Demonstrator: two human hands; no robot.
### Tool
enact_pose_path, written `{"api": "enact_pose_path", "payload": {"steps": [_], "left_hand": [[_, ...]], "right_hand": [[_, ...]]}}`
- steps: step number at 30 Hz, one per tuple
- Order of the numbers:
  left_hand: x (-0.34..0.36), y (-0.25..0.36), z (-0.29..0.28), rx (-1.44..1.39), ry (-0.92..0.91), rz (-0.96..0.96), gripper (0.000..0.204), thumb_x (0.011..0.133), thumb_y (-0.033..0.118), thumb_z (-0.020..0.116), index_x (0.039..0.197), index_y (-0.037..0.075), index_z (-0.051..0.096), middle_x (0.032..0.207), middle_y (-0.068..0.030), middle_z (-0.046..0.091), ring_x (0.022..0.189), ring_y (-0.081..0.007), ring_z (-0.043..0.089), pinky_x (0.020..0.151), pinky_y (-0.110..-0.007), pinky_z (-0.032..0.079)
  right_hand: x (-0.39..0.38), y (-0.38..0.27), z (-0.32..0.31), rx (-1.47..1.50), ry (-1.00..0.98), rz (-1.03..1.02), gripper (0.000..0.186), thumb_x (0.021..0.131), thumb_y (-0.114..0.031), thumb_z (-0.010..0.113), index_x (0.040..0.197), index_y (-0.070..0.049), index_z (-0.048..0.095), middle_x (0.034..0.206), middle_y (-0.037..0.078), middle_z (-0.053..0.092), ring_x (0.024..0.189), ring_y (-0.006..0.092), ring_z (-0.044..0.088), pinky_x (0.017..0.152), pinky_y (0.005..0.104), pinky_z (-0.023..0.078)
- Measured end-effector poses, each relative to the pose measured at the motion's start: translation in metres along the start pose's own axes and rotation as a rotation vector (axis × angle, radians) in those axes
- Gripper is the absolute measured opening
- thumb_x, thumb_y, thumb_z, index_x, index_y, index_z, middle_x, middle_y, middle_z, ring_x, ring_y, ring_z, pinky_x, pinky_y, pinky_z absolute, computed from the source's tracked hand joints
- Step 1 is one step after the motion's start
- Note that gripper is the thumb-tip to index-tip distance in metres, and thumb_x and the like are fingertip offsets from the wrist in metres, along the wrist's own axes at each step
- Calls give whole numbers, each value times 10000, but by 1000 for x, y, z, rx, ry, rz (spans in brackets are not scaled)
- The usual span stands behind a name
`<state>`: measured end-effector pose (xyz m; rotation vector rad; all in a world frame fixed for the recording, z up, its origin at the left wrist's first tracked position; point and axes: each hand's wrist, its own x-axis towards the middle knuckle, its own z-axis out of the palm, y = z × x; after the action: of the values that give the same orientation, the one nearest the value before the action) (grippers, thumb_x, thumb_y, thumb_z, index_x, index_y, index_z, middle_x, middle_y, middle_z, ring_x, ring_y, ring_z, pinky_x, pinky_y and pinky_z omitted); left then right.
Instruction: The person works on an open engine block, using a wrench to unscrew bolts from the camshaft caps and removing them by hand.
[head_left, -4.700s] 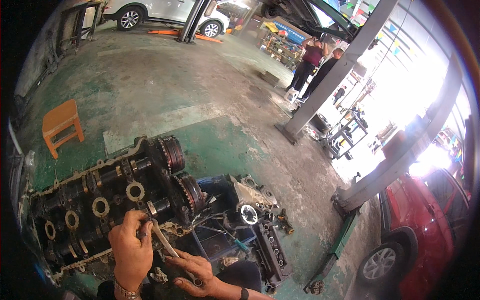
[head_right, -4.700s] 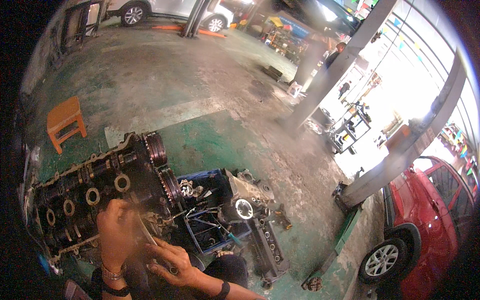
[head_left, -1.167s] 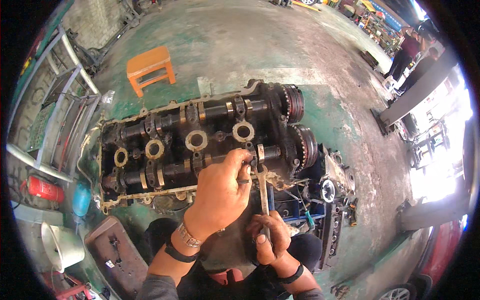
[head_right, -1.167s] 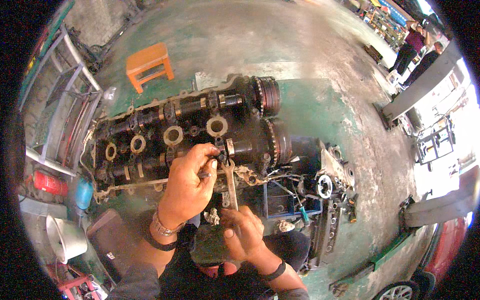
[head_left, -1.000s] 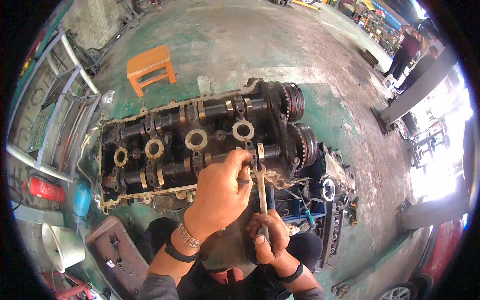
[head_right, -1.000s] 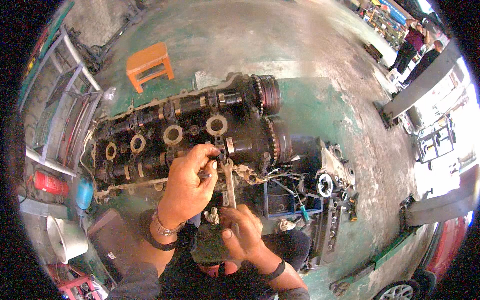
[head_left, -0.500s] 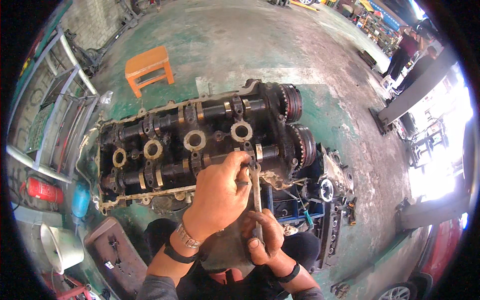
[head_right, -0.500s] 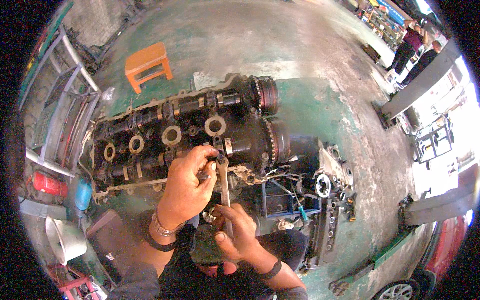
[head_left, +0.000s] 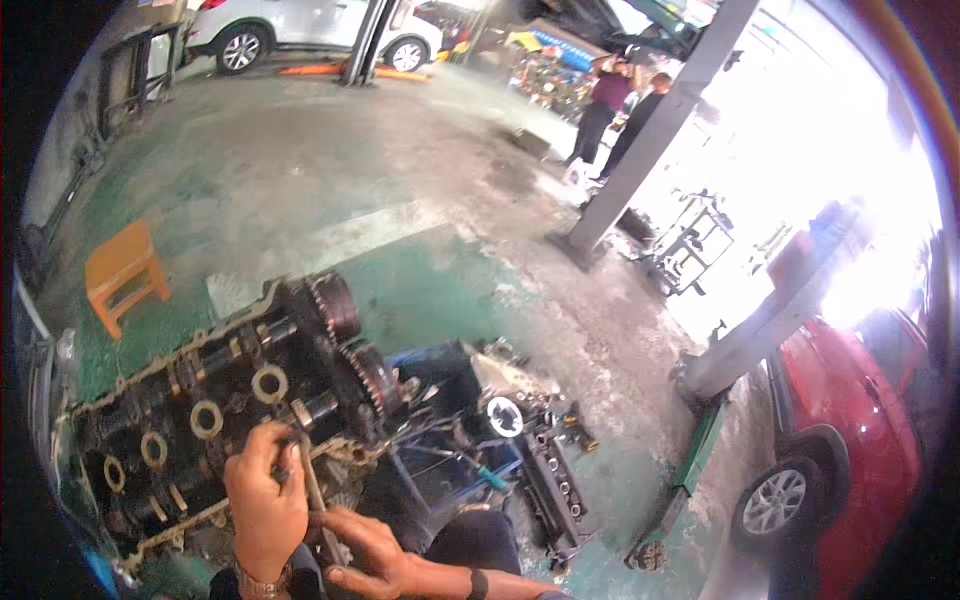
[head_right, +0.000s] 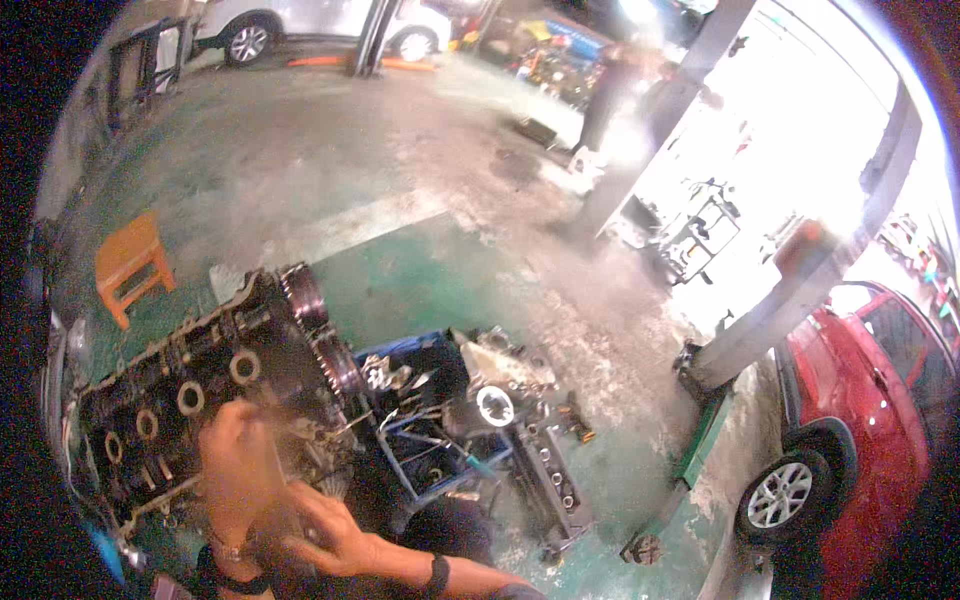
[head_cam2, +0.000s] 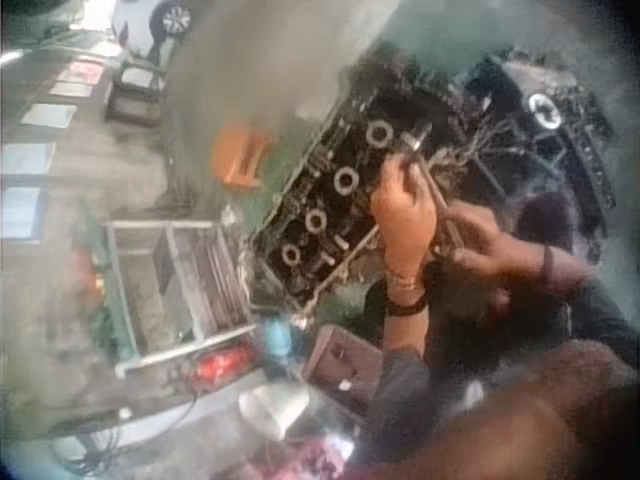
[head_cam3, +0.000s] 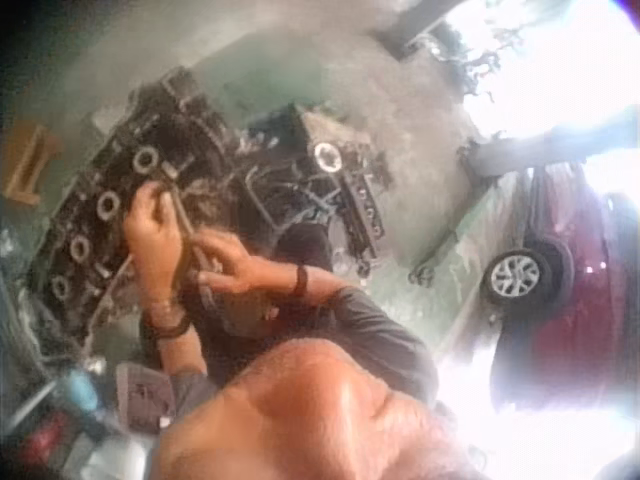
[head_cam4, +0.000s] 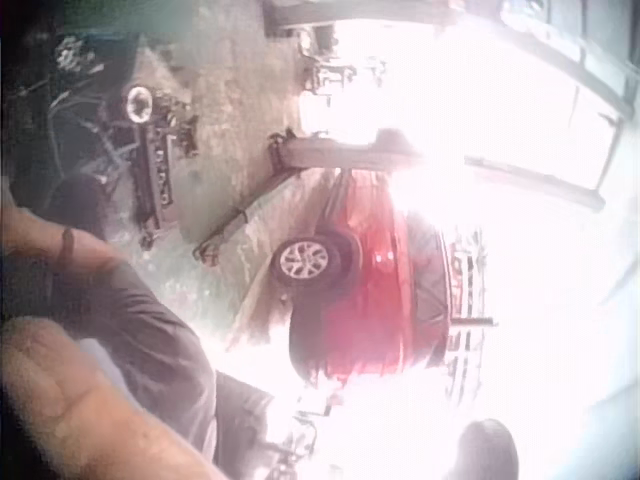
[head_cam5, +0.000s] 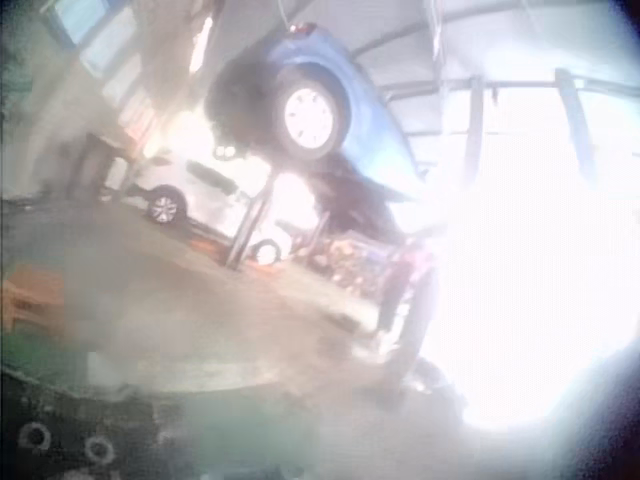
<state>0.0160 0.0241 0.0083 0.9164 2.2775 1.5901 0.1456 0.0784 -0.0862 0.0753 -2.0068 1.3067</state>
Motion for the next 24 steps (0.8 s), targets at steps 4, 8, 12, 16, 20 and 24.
{"api": "enact_pose_path", "payload": {"steps": [4,8,12,16,20,24], "left_hand": [[0,0,-1,235,79,209,126,885,56,586,995,-4,592,790,-152,627,687,-331,578,641,-418,436],[-2,-1,-1,133,61,170,98,883,50,589,967,-1,591,770,-151,621,664,-319,576,609,-404,435],[0,3,1,116,89,160,74,874,31,595,938,-5,589,734,-148,613,644,-301,588,596,-383,439],[0,7,-1,106,83,143,69,858,6,607,920,-15,585,717,-144,614,633,-271,599,585,-361,442],[0,6,-1,89,85,155,68,845,-8,617,903,-19,583,709,-137,618,611,-241,597,574,-346,443],[2,1,2,108,117,200,74,836,-14,624,898,-15,584,706,-134,617,610,-235,596,574,-342,444]], "right_hand": [[7,-8,-5,210,-48,142,498,851,-116,670,1260,99,484,1190,250,587,1073,350,613,904,419,482],[18,-14,-13,276,-81,211,391,863,-95,637,1188,92,525,1094,213,624,986,296,641,848,384,498],[27,-17,-20,313,-106,264,304,887,-99,588,1128,83,556,987,175,648,887,233,650,775,344,508],[30,-16,-25,361,-167,357,263,908,-99,552,1103,76,577,915,144,662,838,180,644,728,317,511],[29,-13,-19,450,-66,388,233,924,-81,528,1089,72,589,879,110,663,794,149,625,699,299,506],[29,-14,-17,511,-16,409,217,936,-79,527,1080,68,596,875,84,659,761,135,605,681,285,499]]}}
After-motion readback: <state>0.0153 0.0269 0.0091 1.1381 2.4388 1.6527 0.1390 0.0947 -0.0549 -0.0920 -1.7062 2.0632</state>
